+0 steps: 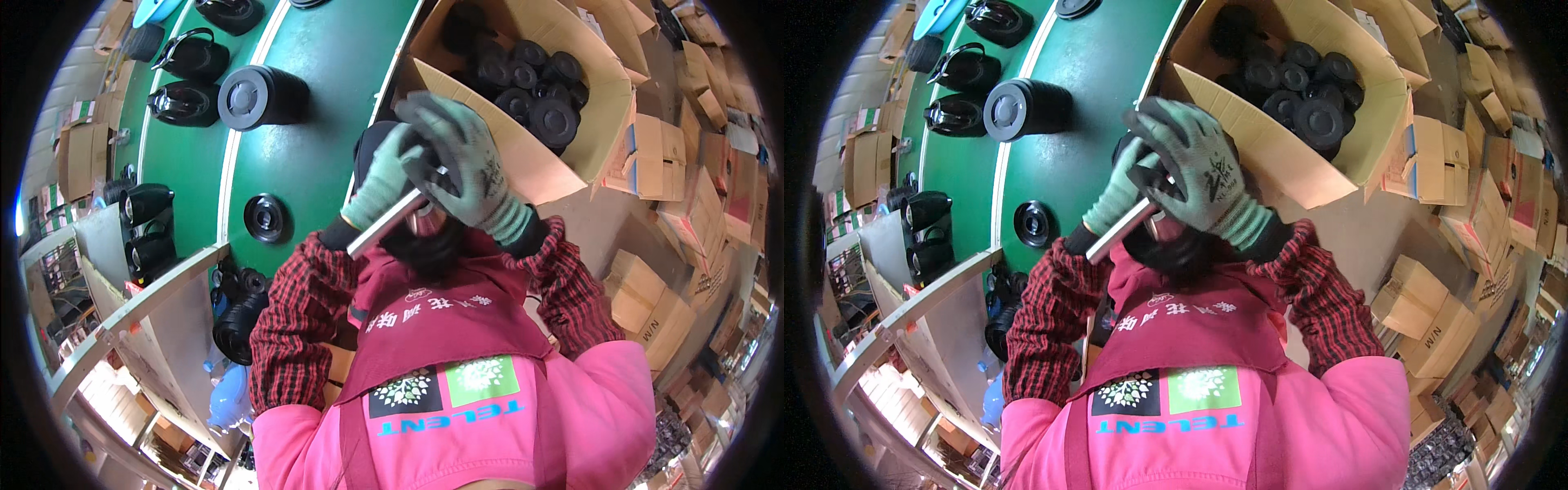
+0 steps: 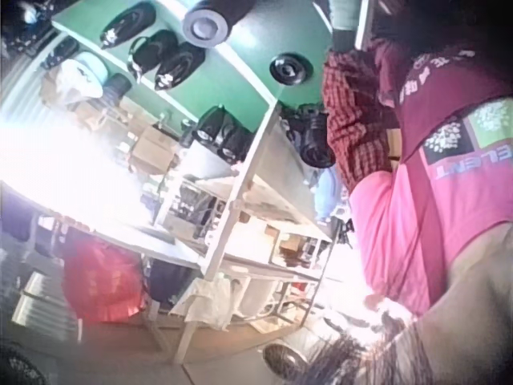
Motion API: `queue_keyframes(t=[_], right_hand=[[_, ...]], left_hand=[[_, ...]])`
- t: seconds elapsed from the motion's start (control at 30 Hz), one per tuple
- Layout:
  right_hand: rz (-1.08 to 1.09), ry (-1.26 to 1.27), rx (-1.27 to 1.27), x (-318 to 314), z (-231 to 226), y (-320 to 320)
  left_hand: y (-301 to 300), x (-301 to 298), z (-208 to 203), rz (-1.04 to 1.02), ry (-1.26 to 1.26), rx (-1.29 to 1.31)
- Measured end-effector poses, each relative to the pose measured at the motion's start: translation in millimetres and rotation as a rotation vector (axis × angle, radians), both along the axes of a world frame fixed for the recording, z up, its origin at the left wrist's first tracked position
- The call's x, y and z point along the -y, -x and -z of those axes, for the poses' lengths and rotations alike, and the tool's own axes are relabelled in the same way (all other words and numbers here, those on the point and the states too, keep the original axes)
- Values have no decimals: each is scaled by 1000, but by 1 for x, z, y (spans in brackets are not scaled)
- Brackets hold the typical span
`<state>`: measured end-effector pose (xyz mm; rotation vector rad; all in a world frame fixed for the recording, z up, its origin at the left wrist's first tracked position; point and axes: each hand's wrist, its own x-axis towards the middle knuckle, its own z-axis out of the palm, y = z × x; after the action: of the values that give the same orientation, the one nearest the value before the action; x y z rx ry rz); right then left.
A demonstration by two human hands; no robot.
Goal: The person repeatedly picks up black kettles and lids from a green workbench, inserts a metal component into the kettle, and secures the lid. The person handles the items one at a time and places the finished kettles back on the table.
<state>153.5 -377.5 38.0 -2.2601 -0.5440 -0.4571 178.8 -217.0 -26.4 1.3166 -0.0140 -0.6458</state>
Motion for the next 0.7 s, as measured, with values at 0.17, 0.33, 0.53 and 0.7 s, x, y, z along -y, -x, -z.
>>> queue_keyframes(t=[0.17,0.33,0.53,0.7], right_hand=[[-122,365,-195,13,25,12],[-174,472,-230,8,31,-6],[-301,383,-196,7,28,-3],[-151,412,-169,10,37,12]], left_hand=[[-16,-82,49,298,-469,224],[-44,-103,-75,532,-222,-135],[9,-63,-87,549,-859,253],[15,-52,-80,445,-929,568]])
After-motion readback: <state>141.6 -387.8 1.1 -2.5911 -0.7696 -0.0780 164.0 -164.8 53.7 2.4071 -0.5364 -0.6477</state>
